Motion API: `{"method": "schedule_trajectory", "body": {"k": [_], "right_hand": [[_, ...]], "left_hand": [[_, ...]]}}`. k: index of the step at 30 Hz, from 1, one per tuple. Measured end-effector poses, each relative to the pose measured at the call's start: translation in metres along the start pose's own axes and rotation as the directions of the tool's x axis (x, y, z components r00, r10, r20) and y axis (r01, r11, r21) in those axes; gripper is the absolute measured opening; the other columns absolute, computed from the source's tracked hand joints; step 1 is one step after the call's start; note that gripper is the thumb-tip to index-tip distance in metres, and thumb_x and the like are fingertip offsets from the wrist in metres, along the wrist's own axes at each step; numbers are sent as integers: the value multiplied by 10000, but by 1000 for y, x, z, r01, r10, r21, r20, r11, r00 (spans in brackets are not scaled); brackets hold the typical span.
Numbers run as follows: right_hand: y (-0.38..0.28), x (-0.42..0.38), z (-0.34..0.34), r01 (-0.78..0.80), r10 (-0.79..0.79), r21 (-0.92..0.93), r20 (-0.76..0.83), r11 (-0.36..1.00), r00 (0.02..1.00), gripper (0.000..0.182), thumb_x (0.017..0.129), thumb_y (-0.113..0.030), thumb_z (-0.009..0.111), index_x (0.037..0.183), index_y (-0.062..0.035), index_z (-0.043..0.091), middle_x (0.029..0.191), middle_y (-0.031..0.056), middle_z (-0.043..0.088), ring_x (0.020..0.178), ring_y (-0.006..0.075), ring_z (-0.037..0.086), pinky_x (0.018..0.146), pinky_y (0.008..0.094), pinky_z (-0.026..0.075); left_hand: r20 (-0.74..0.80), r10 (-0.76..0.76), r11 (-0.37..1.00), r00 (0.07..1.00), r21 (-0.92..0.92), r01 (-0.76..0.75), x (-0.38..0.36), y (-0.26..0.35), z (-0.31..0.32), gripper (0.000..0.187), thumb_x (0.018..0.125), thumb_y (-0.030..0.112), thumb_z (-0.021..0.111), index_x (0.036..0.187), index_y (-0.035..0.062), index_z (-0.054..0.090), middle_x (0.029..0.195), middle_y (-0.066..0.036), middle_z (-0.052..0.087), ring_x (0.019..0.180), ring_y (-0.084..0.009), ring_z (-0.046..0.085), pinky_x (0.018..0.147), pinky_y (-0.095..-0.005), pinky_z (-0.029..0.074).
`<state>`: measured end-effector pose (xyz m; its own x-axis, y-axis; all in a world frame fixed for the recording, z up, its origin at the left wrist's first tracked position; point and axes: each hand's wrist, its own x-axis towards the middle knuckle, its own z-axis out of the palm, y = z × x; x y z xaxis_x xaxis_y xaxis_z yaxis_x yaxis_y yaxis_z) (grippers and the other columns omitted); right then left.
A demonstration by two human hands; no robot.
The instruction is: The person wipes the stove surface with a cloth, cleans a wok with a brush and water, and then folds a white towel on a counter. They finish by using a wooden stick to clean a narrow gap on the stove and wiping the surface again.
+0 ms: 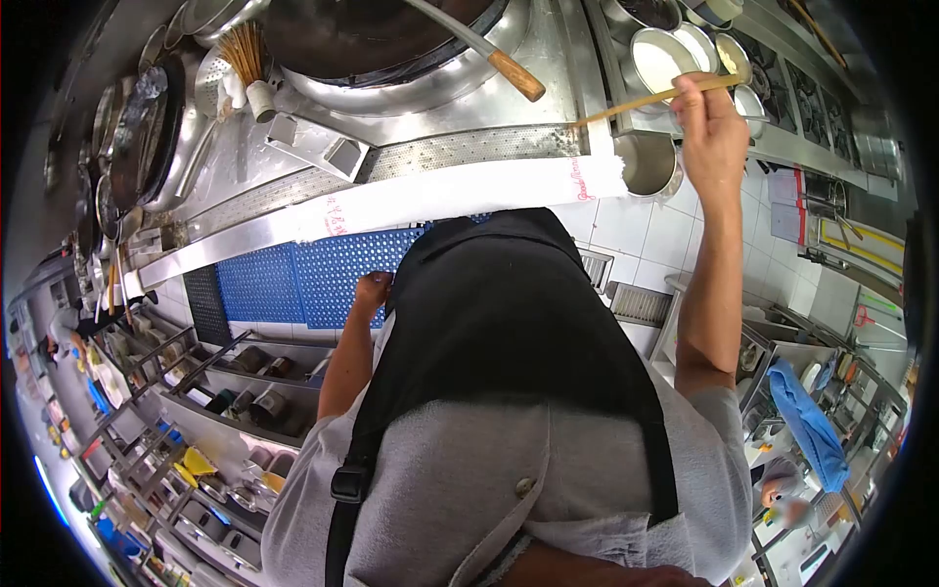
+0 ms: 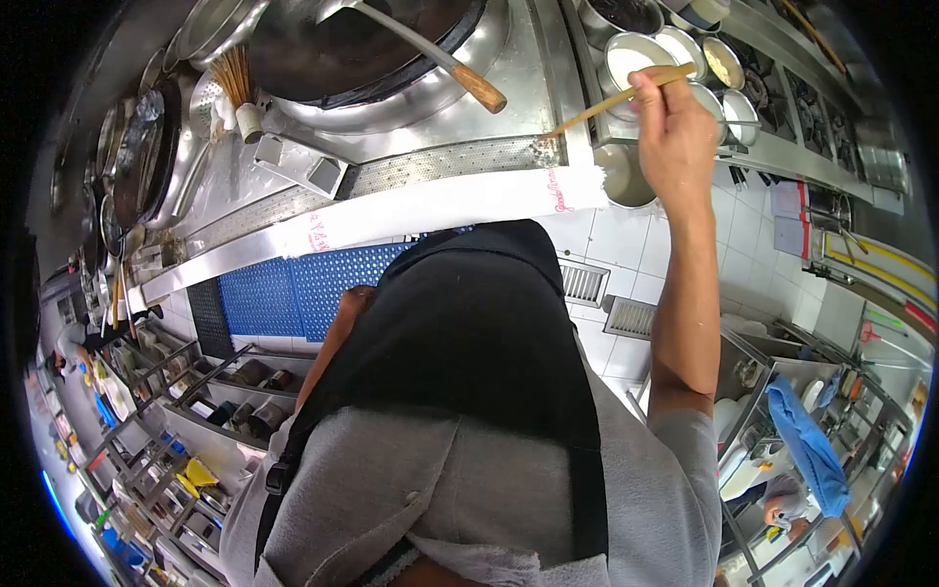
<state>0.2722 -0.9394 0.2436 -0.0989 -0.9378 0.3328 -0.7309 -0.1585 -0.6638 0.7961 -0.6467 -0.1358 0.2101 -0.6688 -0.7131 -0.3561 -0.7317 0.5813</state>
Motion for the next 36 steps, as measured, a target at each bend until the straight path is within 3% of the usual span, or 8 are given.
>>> {"method": "schedule_trajectory", "body": {"k": [3, 10, 14, 16, 23, 26, 29, 36], "right_hand": [[-10, -2, -5, -20, 20, -23, 13, 1000, 1000, 276, 1043, -293, 627, 1075, -33, 714, 749, 113, 723, 656, 190, 684, 628, 331, 516], [2, -5, 1, -96, 95, 28, 50, 995, 994, 342, 1048, -341, 622, 1078, -12, 712, 743, 88, 716, 660, 144, 654, 631, 308, 507], [5, -4, -3, -121, 120, 30, 45, 992, 992, 362, 1047, -354, 624, 1081, -4, 710, 739, 81, 709, 656, 130, 636, 628, 298, 501], [9, -4, -2, -114, 112, 35, 31, 993, 993, 362, 1047, -355, 625, 1082, -5, 712, 739, 75, 705, 656, 126, 629, 625, 294, 498], [10, -5, -1, -100, 100, 24, 35, 995, 994, 362, 1048, -358, 623, 1079, -9, 717, 734, 63, 704, 653, 121, 627, 617, 292, 496], [18, -7, 1, -74, 73, 15, 40, 997, 997, 357, 1048, -348, 622, 1078, -5, 718, 736, 71, 715, 639, 128, 635, 606, 301, 499], [34, -10, 18, -70, 68, 19, 81, 997, 994, 341, 1046, -328, 625, 1081, -1, 715, 743, 91, 726, 620, 144, 642, 595, 313, 503], [20, -9, 42, -9, 7, 15, 150, 1000, 989, 297, 1035, -292, 632, 1067, -7, 710, 711, 139, 692, 589, 219, 633, 584, 355, 493]], "left_hand": [[3, -34, 996, 999, 77, 33, -11, 12, 1, 246, 927, 294, 682, 984, 71, 770, 784, -74, 721, 642, -175, 673, 593, -350, 534], [-42, 200, 940, 979, 290, -179, -4, -25, 1, 238, 909, 330, 670, 947, 135, 801, 917, -155, 774, 780, -315, 747, 700, -438, 569], [-43, 119, 932, 992, 350, -97, 9, -30, -1, 301, 910, 360, 696, 925, 74, 788, 853, -175, 760, 774, -330, 745, 728, -435, 565], [-149, 91, 866, 985, 499, -5, -3, 7, -1, 340, 926, 369, 696, 915, 39, 779, 818, -193, 745, 759, -333, 741, 720, -443, 555], [-173, 447, 876, 878, 286, -389, -57, 246, -7, 343, 999, 277, 673, 874, -41, 699, 648, -162, 642, 578, -271, 608, 619, -393, 484], [-148, 508, 859, 849, 164, -485, -73, 316, 0, 254, 988, 212, 694, 910, -30, 698, 690, -135, 652, 633, -231, 620, 635, -353, 492], [-139, 744, 667, 653, 119, -735, -70, 353, 13, 185, 975, 165, 707, 947, -18, 704, 832, -127, 693, 729, -220, 652, 671, -335, 519], [6, 880, 472, 475, 92, -877, -75, 431, 25, 131, 970, 131, 705, 1003, 7, 731, 1008, -87, 696, 876, -190, 666, 733, -310, 537]]}}
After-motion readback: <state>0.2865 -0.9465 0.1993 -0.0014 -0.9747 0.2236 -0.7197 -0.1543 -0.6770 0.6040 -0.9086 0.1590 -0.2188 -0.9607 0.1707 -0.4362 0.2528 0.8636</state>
